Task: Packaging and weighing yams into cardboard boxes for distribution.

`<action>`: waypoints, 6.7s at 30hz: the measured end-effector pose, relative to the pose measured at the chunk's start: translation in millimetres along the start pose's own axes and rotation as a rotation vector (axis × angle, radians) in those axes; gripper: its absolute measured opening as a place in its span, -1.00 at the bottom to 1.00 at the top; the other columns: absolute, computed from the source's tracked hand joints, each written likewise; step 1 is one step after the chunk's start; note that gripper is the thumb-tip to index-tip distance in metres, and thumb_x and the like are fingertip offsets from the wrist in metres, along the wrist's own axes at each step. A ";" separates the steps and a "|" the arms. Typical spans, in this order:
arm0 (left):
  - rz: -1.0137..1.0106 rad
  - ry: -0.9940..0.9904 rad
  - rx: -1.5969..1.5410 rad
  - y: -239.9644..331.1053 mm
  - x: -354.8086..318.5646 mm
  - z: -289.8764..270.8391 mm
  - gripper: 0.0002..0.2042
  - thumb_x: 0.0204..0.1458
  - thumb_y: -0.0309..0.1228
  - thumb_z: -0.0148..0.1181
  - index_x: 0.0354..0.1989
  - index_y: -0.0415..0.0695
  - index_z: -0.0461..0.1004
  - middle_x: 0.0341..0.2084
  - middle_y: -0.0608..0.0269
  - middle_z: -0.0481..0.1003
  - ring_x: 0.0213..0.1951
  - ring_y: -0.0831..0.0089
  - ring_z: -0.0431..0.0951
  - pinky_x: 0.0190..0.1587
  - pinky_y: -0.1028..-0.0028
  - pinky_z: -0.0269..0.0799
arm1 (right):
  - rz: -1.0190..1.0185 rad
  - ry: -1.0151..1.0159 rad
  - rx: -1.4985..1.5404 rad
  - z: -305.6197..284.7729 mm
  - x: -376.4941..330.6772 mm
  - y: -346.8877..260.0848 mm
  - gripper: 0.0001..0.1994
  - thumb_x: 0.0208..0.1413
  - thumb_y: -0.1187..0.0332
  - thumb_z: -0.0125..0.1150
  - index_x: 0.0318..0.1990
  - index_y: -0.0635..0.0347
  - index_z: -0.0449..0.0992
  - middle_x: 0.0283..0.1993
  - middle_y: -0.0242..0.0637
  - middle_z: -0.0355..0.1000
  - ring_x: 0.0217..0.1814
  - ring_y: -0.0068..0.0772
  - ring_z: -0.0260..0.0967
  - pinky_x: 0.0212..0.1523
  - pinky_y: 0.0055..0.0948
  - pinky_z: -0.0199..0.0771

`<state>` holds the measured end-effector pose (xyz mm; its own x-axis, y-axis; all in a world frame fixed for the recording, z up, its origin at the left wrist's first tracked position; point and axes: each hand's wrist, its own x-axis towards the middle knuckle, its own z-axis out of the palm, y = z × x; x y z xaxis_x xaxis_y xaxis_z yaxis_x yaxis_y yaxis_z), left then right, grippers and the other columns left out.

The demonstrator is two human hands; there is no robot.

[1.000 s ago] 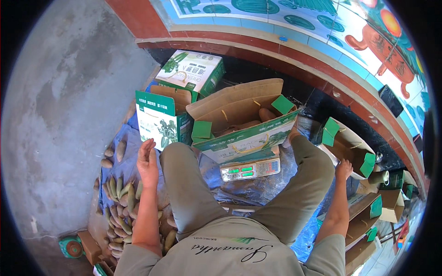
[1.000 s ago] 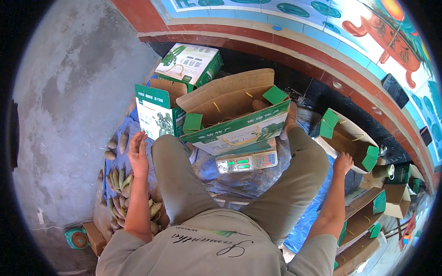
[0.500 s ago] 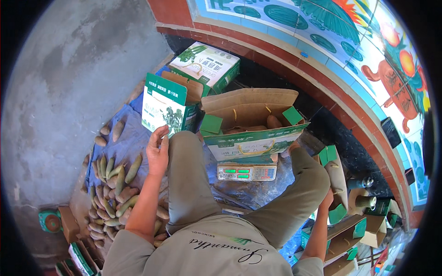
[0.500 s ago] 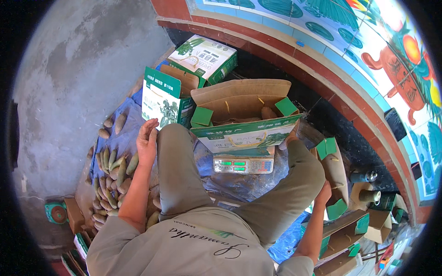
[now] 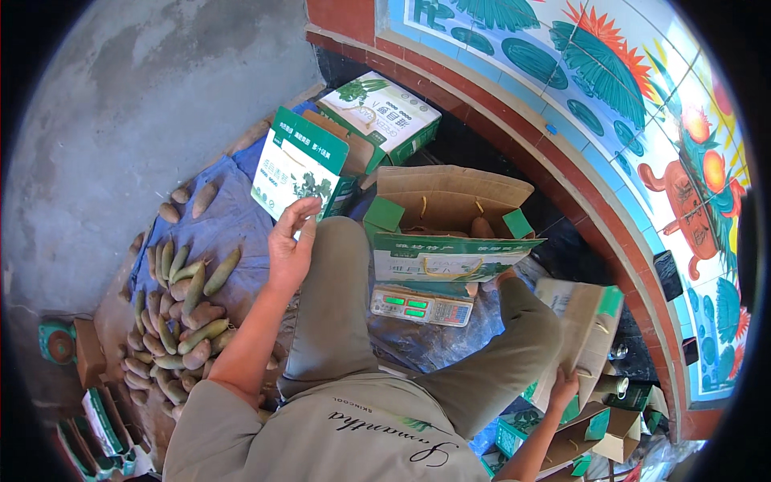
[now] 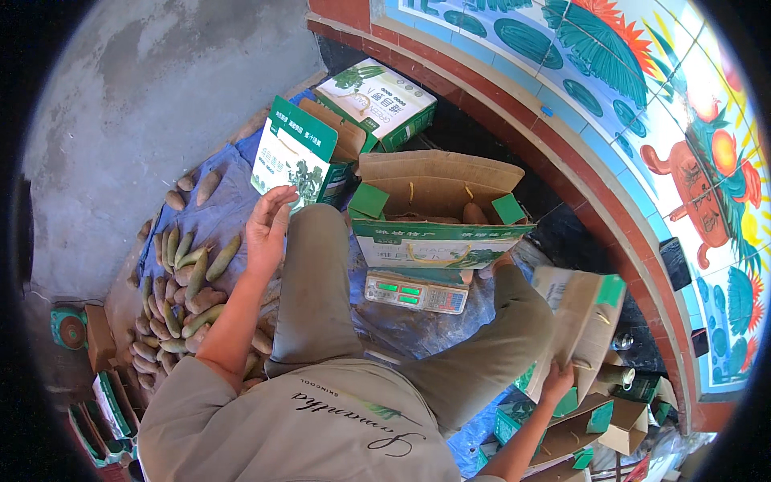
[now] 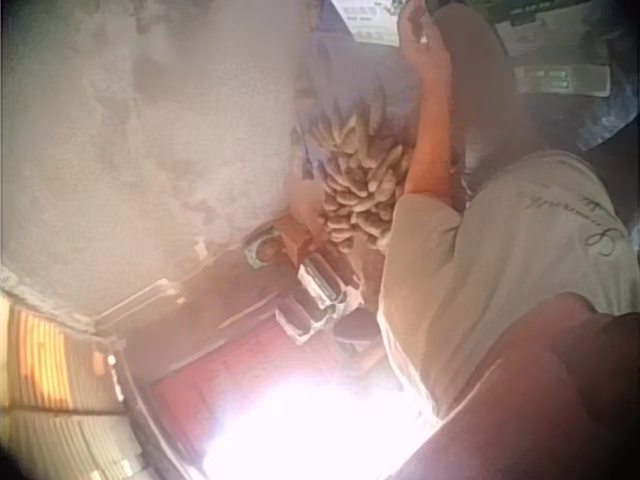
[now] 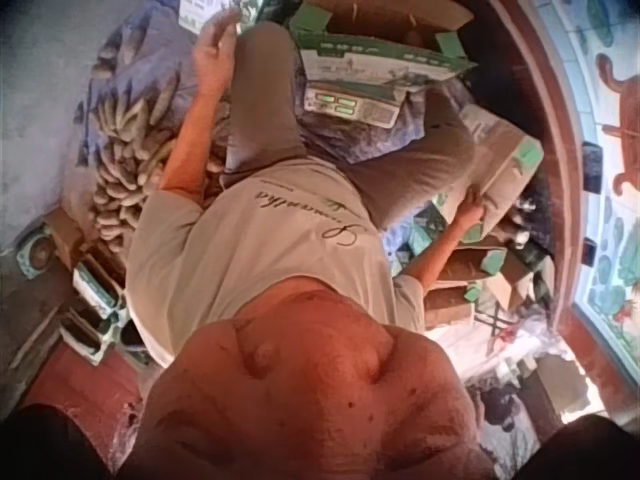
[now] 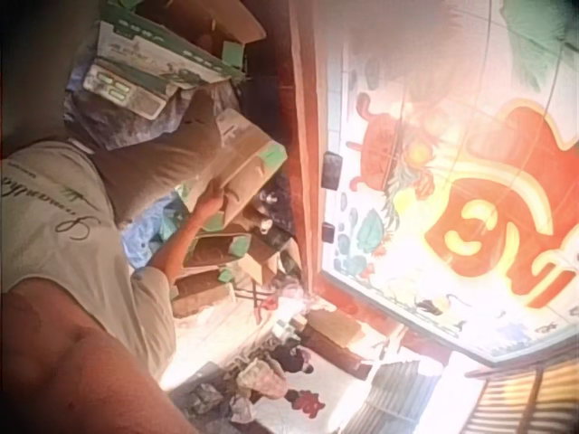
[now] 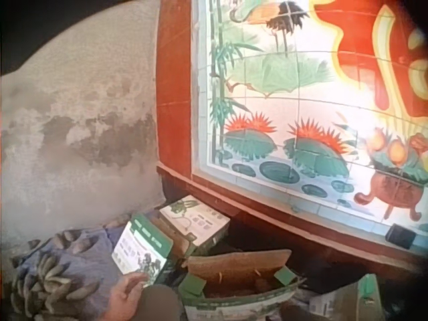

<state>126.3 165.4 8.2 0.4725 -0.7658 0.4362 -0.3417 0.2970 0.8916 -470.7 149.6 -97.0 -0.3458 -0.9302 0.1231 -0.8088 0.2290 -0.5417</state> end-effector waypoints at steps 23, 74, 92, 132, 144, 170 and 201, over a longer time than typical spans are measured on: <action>-0.348 -0.111 -1.152 150.3 -12.9 78.8 -0.71 -0.04 -0.47 0.18 -0.13 -0.15 0.30 -0.27 0.33 0.39 -0.23 0.59 0.39 -0.15 0.50 0.32 | -1.373 0.113 -0.139 -31.3 -81.3 -430.9 -0.75 -0.19 0.47 0.07 -0.25 0.26 0.42 -0.29 -0.21 0.35 -0.27 -0.18 0.33 -0.28 -0.29 0.31; -1.042 0.617 -0.209 -280.6 -93.2 -206.1 -0.79 -0.03 -0.43 -0.05 -0.18 -0.12 0.32 -0.35 0.13 0.42 -0.39 0.24 0.51 -0.36 0.24 0.51 | -0.740 0.188 -0.086 -19.5 -4.0 -210.0 -0.83 -0.03 0.59 0.00 -0.24 0.27 0.41 -0.26 -0.11 0.38 -0.23 -0.05 0.37 -0.25 -0.28 0.37; -1.035 0.488 0.282 -260.3 -60.6 -197.2 -0.12 -0.13 -0.14 0.23 0.26 -0.12 -0.24 0.07 0.08 0.24 -0.07 0.14 0.39 -0.09 0.22 0.35 | 0.421 0.286 -0.746 -58.8 -90.4 83.0 -0.54 -0.11 0.31 0.13 0.04 0.05 0.30 0.08 -0.23 0.25 0.13 -0.16 0.16 0.07 -0.23 0.20; -0.619 0.354 0.547 -193.9 -90.5 -137.0 -0.34 -0.06 -0.42 0.11 0.22 -0.26 -0.04 0.19 -0.13 0.05 0.22 0.11 0.06 0.20 0.39 -0.02 | 0.648 0.099 -0.529 -13.9 -101.2 173.8 -0.48 -0.03 0.14 0.04 0.09 0.15 0.22 -0.10 0.06 0.39 -0.07 0.02 0.37 -0.07 -0.15 0.36; -0.508 0.357 0.420 -169.4 -82.3 -130.8 -0.40 -0.03 -0.52 0.06 0.22 -0.23 -0.01 0.19 -0.08 0.05 0.22 0.18 0.07 0.20 0.38 -0.03 | 0.667 -0.029 -0.342 10.4 -77.0 148.1 -0.58 -0.14 0.18 0.13 -0.14 0.28 0.39 -0.16 0.06 0.41 -0.08 0.04 0.36 -0.08 -0.13 0.35; 0.262 0.040 0.484 14.6 23.8 22.2 -0.49 0.07 -0.44 0.01 0.20 -0.24 0.03 0.18 0.03 0.07 0.21 0.20 0.07 0.21 0.24 -0.01 | 0.186 0.054 -0.448 34.3 -55.4 60.4 -0.76 0.04 0.26 -0.04 -0.20 0.20 0.32 -0.22 -0.04 0.42 -0.19 -0.03 0.38 -0.21 -0.14 0.38; 0.348 -0.123 0.583 18.5 21.2 61.9 -0.48 -0.03 -0.48 0.01 0.16 -0.29 0.08 0.17 -0.07 0.11 0.20 0.08 0.10 0.21 0.24 -0.03 | 0.054 -0.120 -0.426 66.7 31.5 33.3 -0.81 -0.04 0.31 0.04 -0.24 0.09 0.39 -0.22 -0.16 0.41 -0.17 -0.04 0.36 -0.21 -0.15 0.36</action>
<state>79.8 119.3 26.5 0.1723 -0.7511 0.6373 -0.8540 0.2084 0.4766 -476.7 108.8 -166.6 -0.3560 -0.9344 -0.0070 -0.9235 0.3530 -0.1505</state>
